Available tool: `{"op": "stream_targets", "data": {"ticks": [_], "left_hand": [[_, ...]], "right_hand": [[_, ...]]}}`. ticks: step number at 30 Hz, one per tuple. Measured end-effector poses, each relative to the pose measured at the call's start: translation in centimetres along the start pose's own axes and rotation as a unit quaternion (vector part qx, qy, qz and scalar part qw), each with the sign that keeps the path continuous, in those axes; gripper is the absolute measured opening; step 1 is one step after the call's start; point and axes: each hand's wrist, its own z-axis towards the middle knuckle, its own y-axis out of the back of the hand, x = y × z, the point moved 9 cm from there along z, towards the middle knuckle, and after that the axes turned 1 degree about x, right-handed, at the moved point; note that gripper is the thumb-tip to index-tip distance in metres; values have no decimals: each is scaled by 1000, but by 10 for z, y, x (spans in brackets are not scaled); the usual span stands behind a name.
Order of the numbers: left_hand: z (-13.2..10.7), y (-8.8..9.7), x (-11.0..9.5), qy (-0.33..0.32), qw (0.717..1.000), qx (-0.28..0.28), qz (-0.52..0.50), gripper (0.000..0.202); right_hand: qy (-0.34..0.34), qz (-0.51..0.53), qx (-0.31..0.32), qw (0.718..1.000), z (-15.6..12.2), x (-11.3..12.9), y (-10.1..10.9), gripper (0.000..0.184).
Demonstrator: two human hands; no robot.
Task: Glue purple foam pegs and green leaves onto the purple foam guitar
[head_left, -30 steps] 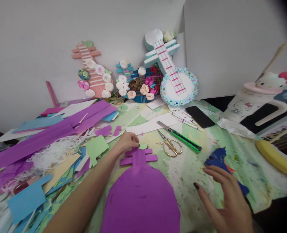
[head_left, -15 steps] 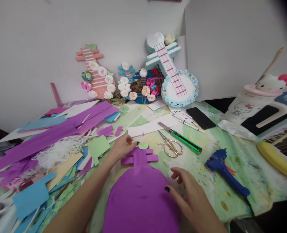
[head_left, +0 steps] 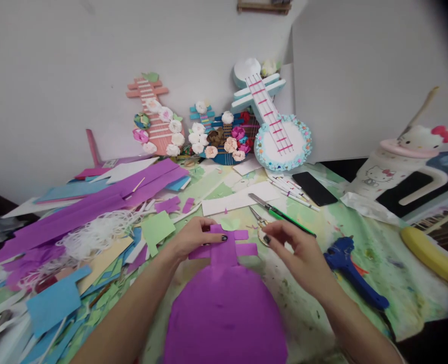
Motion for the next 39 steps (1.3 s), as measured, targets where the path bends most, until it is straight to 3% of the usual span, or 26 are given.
{"op": "stream_targets", "data": {"ticks": [3, 5, 9, 16, 22, 27, 32, 39], "left_hand": [[-13, -7, -22, -23, 1000, 13, -1, 24], [-19, -12, -33, -40, 999, 31, 18, 21], [-24, -17, -43, -62, 995, 50, 56, 15], [-25, -19, -38, -46, 995, 77, 52, 18], [-23, -14, -32, -31, 993, 75, 86, 15], [-24, -17, -44, -77, 987, 80, 113, 22], [-25, -14, -54, -106, 981, 33, 159, 28], [-24, -11, -53, -117, 972, -19, 201, 20]], "right_hand": [[29, 42, -19, 999, 31, 22, 7, 14], [74, 33, 1, 997, 48, 45, -1, 14], [111, -18, 141, 984, 69, 71, -42, 11], [56, 82, 231, 968, 78, 53, -74, 5], [21, 137, 223, 965, 79, 44, -78, 4], [21, 135, 220, 966, 77, 46, -78, 5], [33, 125, 206, 970, 76, 48, -73, 7], [27, 135, 212, 968, 74, 48, -76, 6]]}}
